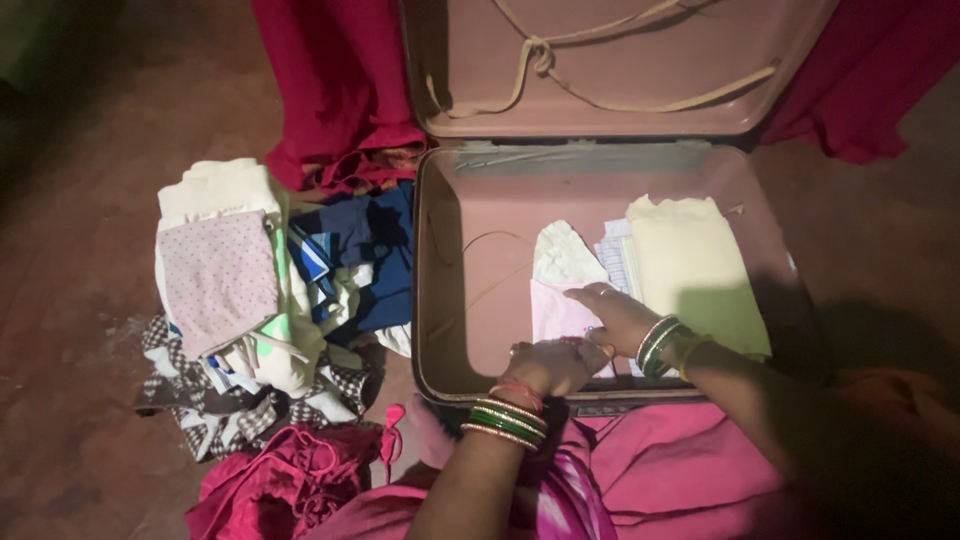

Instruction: The person folds various pieces of clothing by hand and places them into an open suitcase. The person repeatedly picks up garments, folds them neatly, and stacks them inside the suitcase.

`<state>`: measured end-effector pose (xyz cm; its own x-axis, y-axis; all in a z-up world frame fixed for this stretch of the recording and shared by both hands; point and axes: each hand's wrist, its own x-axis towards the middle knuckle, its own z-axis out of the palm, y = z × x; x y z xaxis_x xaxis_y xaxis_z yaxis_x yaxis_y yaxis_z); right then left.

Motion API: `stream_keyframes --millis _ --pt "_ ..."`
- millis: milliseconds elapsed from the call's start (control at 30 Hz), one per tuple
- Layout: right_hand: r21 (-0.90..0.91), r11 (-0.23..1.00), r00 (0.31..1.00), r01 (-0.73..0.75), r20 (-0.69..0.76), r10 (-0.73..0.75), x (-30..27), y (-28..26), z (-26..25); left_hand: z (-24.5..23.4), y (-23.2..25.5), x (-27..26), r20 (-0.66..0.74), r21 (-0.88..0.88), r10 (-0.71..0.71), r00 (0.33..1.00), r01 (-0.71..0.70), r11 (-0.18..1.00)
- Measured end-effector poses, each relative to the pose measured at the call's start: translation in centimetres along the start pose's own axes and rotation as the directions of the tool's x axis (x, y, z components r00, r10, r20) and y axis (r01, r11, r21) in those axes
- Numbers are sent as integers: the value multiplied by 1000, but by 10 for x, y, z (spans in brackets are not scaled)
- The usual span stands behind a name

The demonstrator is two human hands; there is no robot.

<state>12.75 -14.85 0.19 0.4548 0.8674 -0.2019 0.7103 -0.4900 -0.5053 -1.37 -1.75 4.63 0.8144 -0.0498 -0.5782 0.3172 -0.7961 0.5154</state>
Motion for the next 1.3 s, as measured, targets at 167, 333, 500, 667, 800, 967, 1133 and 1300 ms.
stream_keyframes --millis 167,333,500,667,800,967,1133,1300 --pt "123 988 995 -93 -24 96 -2 -14 -8 1 0 -5 -74 -73 21 997 -27 997" --pt "314 910 963 -270 100 251 -4 -26 -13 -1 1 -6 -49 -80 102 994 -106 991" --pt "277 917 958 -286 115 263 -4 -21 -8 -1 1 -3 5 -75 74 997 -74 994" --pt "136 986 996 -91 16 90 -2 -17 -5 1 3 -4 22 -58 44 999 -43 997" --pt "125 971 979 -202 63 195 -3 -24 -8 -2 3 -8 -15 -63 10 1000 -11 998" --pt "58 976 977 -210 -15 212 -8 -36 -17 -10 3 -22 -118 -96 -16 993 4 995" --pt "-6 1000 974 19 -225 -20 -10 -55 -25 -20 -1 -36 -315 -43 -89 945 80 996" --pt "-56 995 938 88 -330 -101 -23 -80 -35 -20 -13 -48 -521 -69 -91 849 64 996"
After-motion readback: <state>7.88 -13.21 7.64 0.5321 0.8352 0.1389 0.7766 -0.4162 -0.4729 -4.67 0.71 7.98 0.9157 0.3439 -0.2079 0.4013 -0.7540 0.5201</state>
